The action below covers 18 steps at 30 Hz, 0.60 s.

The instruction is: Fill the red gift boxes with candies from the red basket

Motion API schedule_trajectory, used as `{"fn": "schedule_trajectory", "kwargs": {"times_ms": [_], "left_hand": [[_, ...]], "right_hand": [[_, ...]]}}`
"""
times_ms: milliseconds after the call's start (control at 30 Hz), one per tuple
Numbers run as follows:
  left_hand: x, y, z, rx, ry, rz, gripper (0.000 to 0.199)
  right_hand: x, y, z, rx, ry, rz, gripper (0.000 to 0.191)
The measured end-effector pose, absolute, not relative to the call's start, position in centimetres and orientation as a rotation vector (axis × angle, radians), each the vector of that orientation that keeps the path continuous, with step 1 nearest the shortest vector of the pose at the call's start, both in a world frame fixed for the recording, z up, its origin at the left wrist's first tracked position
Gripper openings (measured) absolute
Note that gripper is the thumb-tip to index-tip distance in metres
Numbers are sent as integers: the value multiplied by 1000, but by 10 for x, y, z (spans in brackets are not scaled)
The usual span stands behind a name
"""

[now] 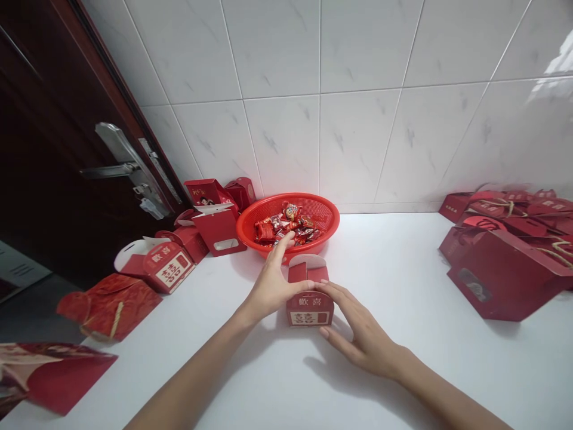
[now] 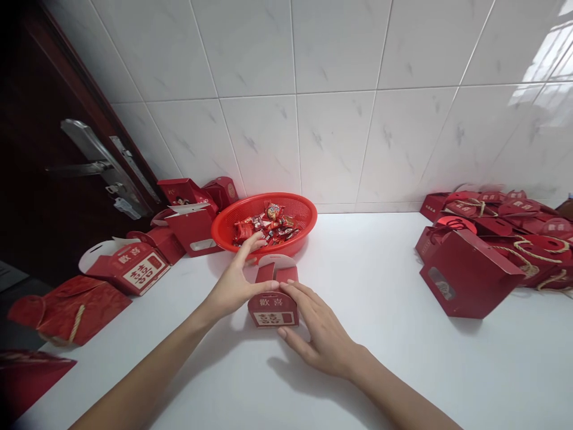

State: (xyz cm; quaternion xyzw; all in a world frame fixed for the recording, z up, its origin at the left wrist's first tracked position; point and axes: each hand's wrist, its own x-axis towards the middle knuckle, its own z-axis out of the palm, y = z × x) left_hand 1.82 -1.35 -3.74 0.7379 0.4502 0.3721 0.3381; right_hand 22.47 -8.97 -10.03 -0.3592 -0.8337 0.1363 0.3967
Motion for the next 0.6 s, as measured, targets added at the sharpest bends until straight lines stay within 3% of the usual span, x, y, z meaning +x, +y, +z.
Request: {"fn": "schedule_trajectory", "kwargs": {"times_ms": [300, 600], "left_hand": [[9, -10, -60, 1763, 1037, 960, 62], [13, -10, -75, 1797, 987, 1027, 50]], "right_hand": [[228, -87, -99, -851, -2099, 396, 60], [224, -88, -102, -891, -2038, 327, 51]]}}
